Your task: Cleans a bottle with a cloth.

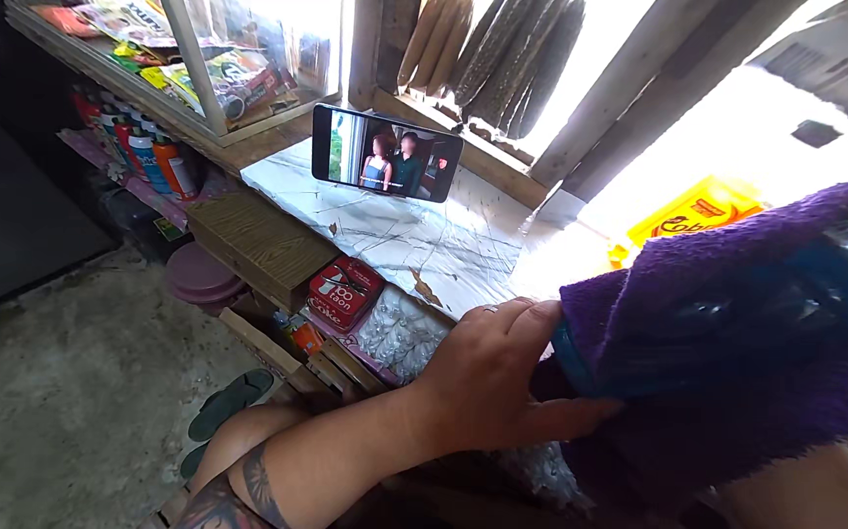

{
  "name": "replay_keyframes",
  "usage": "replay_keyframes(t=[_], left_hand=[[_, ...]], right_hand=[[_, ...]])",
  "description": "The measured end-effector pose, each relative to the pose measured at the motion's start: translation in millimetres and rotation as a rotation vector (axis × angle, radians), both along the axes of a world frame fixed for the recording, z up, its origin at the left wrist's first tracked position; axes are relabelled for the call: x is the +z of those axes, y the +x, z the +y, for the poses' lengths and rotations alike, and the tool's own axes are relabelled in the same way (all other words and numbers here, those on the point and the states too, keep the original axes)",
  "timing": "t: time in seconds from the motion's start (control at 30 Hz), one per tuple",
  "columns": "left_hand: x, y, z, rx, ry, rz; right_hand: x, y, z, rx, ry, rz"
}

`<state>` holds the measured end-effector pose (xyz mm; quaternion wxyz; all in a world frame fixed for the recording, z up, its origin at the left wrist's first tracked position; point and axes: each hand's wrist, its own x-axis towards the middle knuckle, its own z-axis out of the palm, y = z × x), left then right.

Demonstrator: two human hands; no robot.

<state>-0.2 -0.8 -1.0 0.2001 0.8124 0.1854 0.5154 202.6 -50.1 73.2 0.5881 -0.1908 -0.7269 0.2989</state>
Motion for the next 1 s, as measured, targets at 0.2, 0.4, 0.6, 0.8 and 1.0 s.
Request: replay_keyframes(t=[0.2, 0.4, 0.6, 0.8, 1.0], left_hand=[[-0.9, 1.3, -0.8, 0.095, 0.059, 0.01], [-1.5, 2.4, 1.0, 0.18, 0.102, 0.007], [-3.7, 4.3, 4.2, 0.232, 0.115, 0.007], [2.8, -5.3, 9.8, 0.133, 0.0, 0.087], [11.0, -11.7, -3.2, -0.186, 0.043, -0.304]], right_hand=[[-2.3, 1.5, 0.9, 0.201, -0.166, 0.131], [-0.9, 0.9, 7.9, 0.182, -0.067, 0.057], [-3.0, -4.2, 9.7, 0.176, -0.211, 0.212], [-11.1, -3.8, 6.9, -0.337, -0.064, 0.113], [-32.2, -0.9, 0.1, -0.558, 0.007, -0.348]])
